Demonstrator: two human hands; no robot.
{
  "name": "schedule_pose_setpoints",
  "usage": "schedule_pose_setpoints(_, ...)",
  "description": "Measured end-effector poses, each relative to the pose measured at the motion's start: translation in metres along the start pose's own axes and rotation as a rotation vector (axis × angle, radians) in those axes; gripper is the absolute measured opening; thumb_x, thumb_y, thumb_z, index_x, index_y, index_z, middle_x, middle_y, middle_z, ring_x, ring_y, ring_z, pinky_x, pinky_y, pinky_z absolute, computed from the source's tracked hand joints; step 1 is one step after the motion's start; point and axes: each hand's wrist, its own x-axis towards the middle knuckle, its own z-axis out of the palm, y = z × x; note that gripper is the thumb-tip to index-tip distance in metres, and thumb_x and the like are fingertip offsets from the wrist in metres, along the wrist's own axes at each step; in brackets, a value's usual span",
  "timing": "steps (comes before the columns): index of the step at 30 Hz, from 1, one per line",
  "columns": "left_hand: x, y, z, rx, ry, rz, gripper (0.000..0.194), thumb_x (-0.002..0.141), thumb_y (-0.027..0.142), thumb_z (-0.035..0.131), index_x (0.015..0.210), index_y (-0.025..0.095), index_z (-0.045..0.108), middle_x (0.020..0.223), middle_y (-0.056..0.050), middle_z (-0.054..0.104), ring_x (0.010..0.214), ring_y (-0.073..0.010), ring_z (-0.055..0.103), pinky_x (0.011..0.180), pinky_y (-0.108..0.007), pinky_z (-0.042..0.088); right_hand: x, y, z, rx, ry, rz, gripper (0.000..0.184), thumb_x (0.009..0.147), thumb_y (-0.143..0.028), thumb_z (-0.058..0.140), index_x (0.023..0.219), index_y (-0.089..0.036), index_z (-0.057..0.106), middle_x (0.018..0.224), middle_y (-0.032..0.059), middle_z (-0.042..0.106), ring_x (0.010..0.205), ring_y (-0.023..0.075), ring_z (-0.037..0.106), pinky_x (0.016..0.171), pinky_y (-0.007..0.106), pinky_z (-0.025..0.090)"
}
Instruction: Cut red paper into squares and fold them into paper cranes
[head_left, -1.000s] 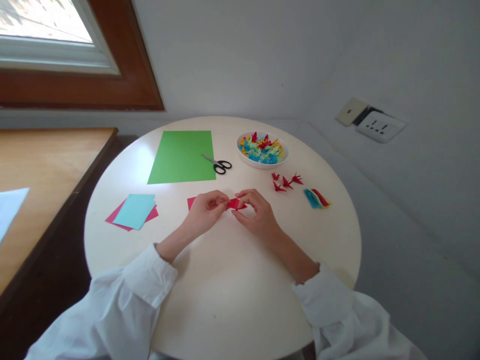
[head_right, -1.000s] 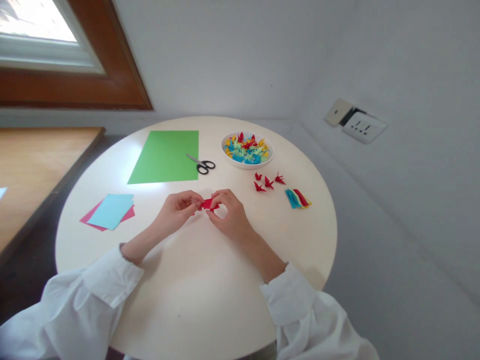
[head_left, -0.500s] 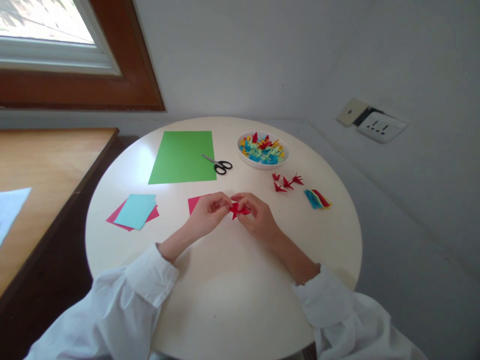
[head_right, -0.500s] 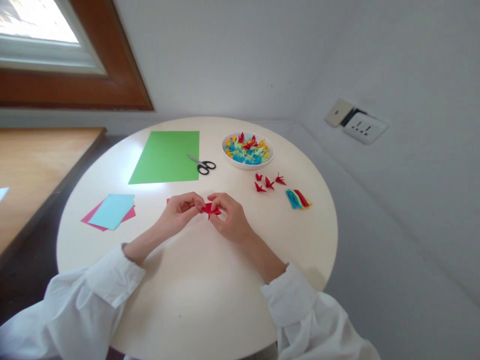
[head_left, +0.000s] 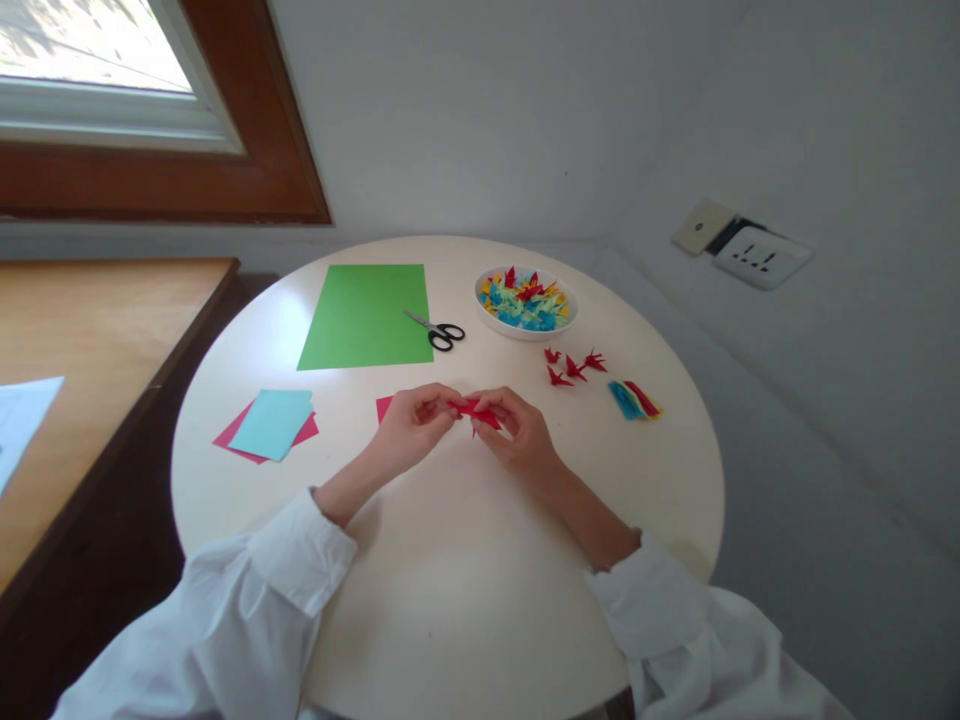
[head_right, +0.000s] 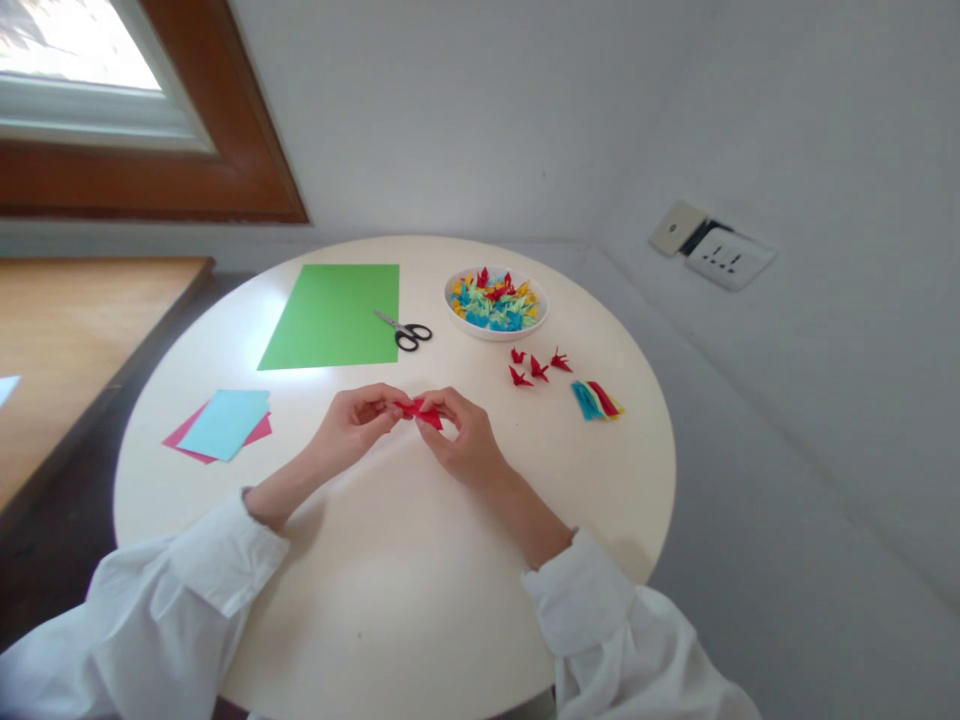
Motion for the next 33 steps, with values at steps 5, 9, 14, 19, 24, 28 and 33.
schedule_pose_setpoints(5, 0.0004, -0.0058, -0.0006, 0.031, 0.011, 0.039, 0.014, 0.070, 0.025, 0.061, 0.079, 0.015, 0.065, 0.071, -0.004, 0.067, 0.065, -0.0142, 0.059, 0.059, -0.025, 0.045, -0.0003, -0.0039, -0.0010, -0.049, 0.040, -0.013, 0.008, 0.076, -0.020, 0.057, 0.084, -0.021, 0.056, 0.093, 0.0061, 0.064, 0.087, 0.0168, 0.062, 0.079, 0.033, 0.052)
schedule_pose_setpoints(9, 0.0007, -0.0073, -0.0009, 0.040, 0.027, 0.015, 0.016, 0.071, 0.031, 0.063, 0.074, 0.016, 0.065, 0.071, -0.004, 0.068, 0.064, -0.0147, 0.060, 0.058, -0.025, 0.046, 0.0004, -0.0061, -0.0006, -0.042, 0.059, -0.013, 0.003, 0.077, -0.022, 0.057, 0.079, -0.020, 0.055, 0.091, 0.0063, 0.064, 0.084, 0.0166, 0.062, 0.076, 0.033, 0.052)
schedule_pose_setpoints(14, 0.0007, -0.0056, -0.0007, 0.060, 0.038, 0.004, 0.014, 0.072, 0.030, 0.062, 0.071, 0.016, 0.065, 0.068, -0.003, 0.068, 0.060, -0.0136, 0.058, 0.054, -0.024, 0.045, 0.0020, -0.0030, -0.0005, -0.111, 0.086, -0.009, 0.005, 0.078, -0.026, 0.057, 0.079, -0.021, 0.056, 0.091, 0.0055, 0.062, 0.084, 0.0170, 0.061, 0.074, 0.033, 0.052)
schedule_pose_setpoints(19, -0.0002, -0.0034, 0.0000, 0.091, 0.064, 0.026, 0.016, 0.071, 0.031, 0.062, 0.069, 0.016, 0.065, 0.068, -0.004, 0.069, 0.062, -0.0148, 0.060, 0.057, -0.025, 0.046, 0.0030, -0.0004, 0.0014, -0.132, 0.095, 0.025, 0.008, 0.079, -0.029, 0.058, 0.081, -0.021, 0.057, 0.089, 0.0044, 0.061, 0.085, 0.0167, 0.059, 0.070, 0.030, 0.052)
schedule_pose_setpoints(24, -0.0004, -0.0027, 0.0022, 0.051, 0.077, -0.005, 0.021, 0.069, 0.035, 0.065, 0.067, 0.015, 0.064, 0.064, -0.004, 0.067, 0.060, -0.0143, 0.058, 0.055, -0.025, 0.045, 0.0027, -0.0015, 0.0037, -0.115, 0.126, 0.023, 0.006, 0.080, -0.026, 0.055, 0.078, -0.021, 0.057, 0.081, 0.0023, 0.061, 0.074, 0.0143, 0.059, 0.067, 0.028, 0.050)
schedule_pose_setpoints(28, -0.0005, -0.0026, 0.0042, -0.024, 0.075, -0.067, 0.023, 0.066, 0.037, 0.068, 0.065, 0.014, 0.062, 0.063, -0.003, 0.066, 0.059, -0.0135, 0.058, 0.054, -0.024, 0.044, 0.0029, -0.0031, 0.0050, -0.102, 0.163, 0.001, 0.005, 0.077, -0.023, 0.057, 0.075, -0.020, 0.057, 0.076, 0.0015, 0.061, 0.071, 0.0139, 0.058, 0.065, 0.027, 0.050)
schedule_pose_setpoints(33, -0.0011, -0.0026, 0.0057, -0.099, 0.077, -0.111, 0.024, 0.063, 0.035, 0.070, 0.067, 0.014, 0.060, 0.062, -0.003, 0.066, 0.060, -0.0142, 0.061, 0.055, -0.024, 0.045, 0.0035, -0.0046, 0.0059, -0.085, 0.185, -0.019, 0.002, 0.076, -0.021, 0.058, 0.074, -0.019, 0.057, 0.075, 0.0019, 0.061, 0.070, 0.0138, 0.058, 0.065, 0.027, 0.050)
